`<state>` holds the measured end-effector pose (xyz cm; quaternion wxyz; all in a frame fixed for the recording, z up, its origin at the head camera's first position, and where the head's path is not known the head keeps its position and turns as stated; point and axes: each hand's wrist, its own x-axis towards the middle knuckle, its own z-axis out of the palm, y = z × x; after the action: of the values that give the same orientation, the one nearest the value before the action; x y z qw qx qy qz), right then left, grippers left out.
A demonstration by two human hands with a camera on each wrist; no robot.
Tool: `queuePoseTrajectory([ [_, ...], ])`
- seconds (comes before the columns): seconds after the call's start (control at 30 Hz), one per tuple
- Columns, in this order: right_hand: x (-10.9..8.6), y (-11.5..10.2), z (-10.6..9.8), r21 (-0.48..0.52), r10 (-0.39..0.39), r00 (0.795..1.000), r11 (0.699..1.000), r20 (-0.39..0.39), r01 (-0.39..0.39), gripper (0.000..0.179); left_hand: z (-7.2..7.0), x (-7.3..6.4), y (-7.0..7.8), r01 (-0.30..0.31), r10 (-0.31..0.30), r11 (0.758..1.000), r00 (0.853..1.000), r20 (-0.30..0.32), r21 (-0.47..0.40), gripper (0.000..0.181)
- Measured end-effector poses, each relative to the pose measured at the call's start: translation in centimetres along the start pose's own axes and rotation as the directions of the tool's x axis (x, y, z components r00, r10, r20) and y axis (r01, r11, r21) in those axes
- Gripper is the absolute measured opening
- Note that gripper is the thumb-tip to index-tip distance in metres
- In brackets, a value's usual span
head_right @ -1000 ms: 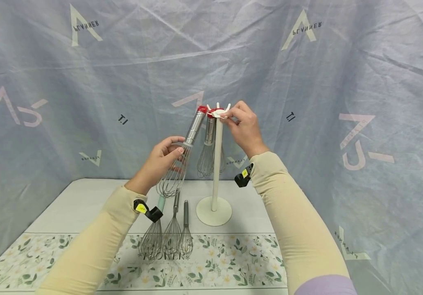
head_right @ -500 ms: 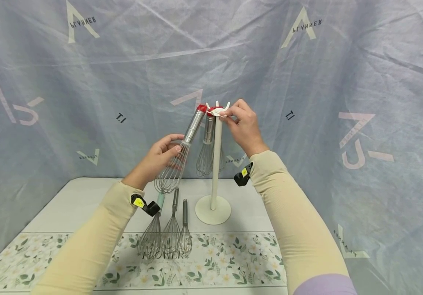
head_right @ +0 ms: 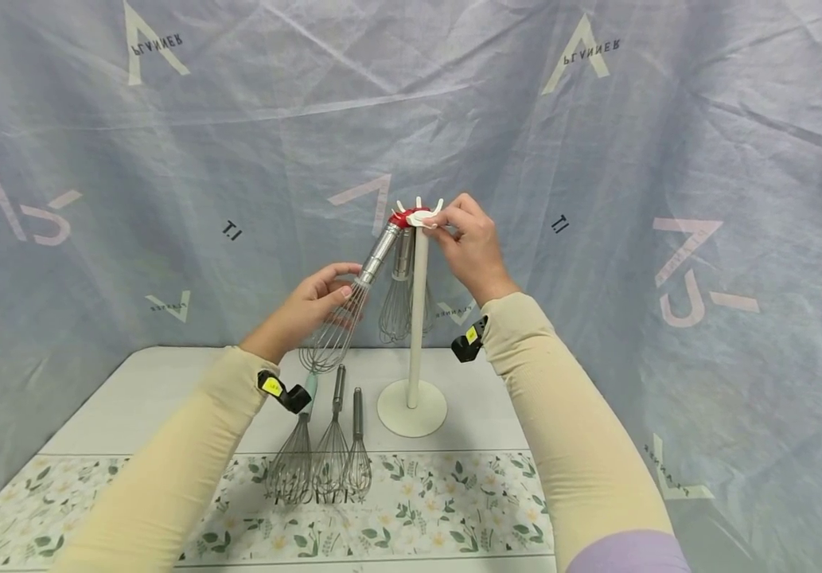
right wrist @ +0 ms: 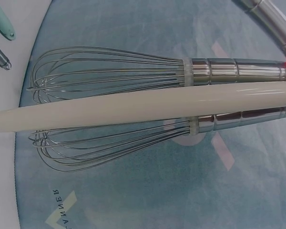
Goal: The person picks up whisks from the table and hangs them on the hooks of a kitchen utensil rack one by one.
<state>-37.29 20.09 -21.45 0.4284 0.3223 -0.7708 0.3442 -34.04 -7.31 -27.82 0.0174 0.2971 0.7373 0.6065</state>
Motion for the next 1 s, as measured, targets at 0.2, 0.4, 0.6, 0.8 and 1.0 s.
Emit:
queuePoseTrajectory([
  [0.2, 0.0, 0.0, 0.1, 0.008, -0.001, 1.0, 1.0, -0.014, 0.001, 0.007, 1.2, 0.7, -1.6, -0.033, 0.035, 0.999, 0.998, -0.053, 0.044, 0.04],
  [0.4, -0.1, -0.1, 0.3, 0.012, 0.002, 1.0, 1.0, -0.004, -0.002, 0.008, 2.2, 1.0, -3.1, -0.006, 0.015, 0.997, 0.993, -0.118, 0.076, 0.039],
  [0.6, -0.1, 0.0, 0.4, 0.01, -0.004, 1.0, 1.0, -0.013, 0.004, 0.007, 2.7, 1.3, -4.9, 0.009, 0.003, 0.997, 0.988, -0.155, 0.082, 0.038],
  [0.8, 0.0, 0.1, 0.3, 0.007, -0.024, 0.999, 1.0, -0.025, 0.024, 0.005, 3.5, 1.0, -6.2, -0.012, 0.031, 0.994, 0.984, -0.174, 0.105, 0.037],
  [1.0, 0.0, 0.0, 0.2, 0.004, -0.027, 0.999, 1.0, -0.018, 0.027, 0.008, 4.5, 0.7, -7.4, -0.012, 0.033, 0.994, 0.982, -0.186, 0.111, 0.04],
])
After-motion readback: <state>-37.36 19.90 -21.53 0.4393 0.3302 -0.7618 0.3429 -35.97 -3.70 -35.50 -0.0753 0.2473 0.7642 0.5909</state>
